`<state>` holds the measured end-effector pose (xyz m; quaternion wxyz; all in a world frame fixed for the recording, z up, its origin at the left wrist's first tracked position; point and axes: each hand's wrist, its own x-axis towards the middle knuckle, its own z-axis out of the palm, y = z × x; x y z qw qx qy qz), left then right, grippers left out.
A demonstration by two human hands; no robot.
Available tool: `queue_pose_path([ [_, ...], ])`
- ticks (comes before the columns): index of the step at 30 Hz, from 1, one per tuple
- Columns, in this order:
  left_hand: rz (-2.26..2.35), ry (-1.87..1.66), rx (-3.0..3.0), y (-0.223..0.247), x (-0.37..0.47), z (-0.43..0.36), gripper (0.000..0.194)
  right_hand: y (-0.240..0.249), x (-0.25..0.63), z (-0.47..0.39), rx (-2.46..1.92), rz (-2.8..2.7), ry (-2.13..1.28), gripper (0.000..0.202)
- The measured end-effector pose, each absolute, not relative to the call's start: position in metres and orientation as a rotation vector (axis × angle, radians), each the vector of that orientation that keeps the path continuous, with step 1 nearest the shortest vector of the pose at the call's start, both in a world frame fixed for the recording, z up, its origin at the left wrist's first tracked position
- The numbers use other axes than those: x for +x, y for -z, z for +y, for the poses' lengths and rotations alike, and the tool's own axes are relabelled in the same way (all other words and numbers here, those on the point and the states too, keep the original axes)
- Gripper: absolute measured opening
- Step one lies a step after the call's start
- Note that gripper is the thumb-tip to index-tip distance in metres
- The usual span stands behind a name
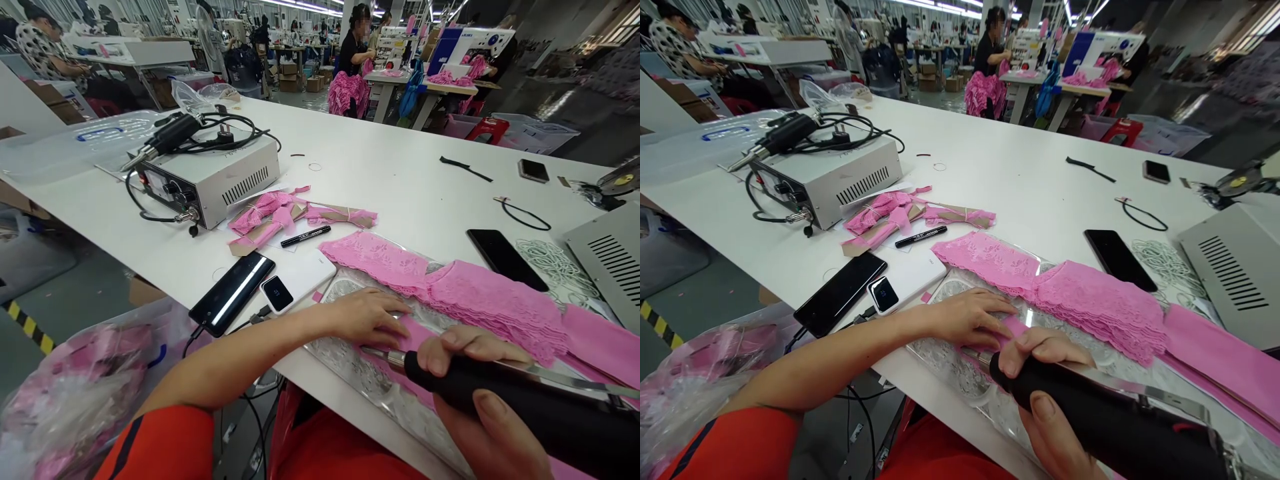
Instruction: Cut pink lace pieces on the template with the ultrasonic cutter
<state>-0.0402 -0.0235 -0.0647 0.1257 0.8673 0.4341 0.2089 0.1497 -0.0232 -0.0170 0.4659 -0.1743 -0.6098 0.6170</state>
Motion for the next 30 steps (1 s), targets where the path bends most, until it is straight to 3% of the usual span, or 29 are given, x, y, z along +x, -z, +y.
queue_pose_path([
  [30, 1.282, -0.642, 2.424, 0.0587, -0.042, -0.025, 0.017, 0.0103, 0.139, -0.0258, -0.37, -1.501, -1.431, 0.01],
])
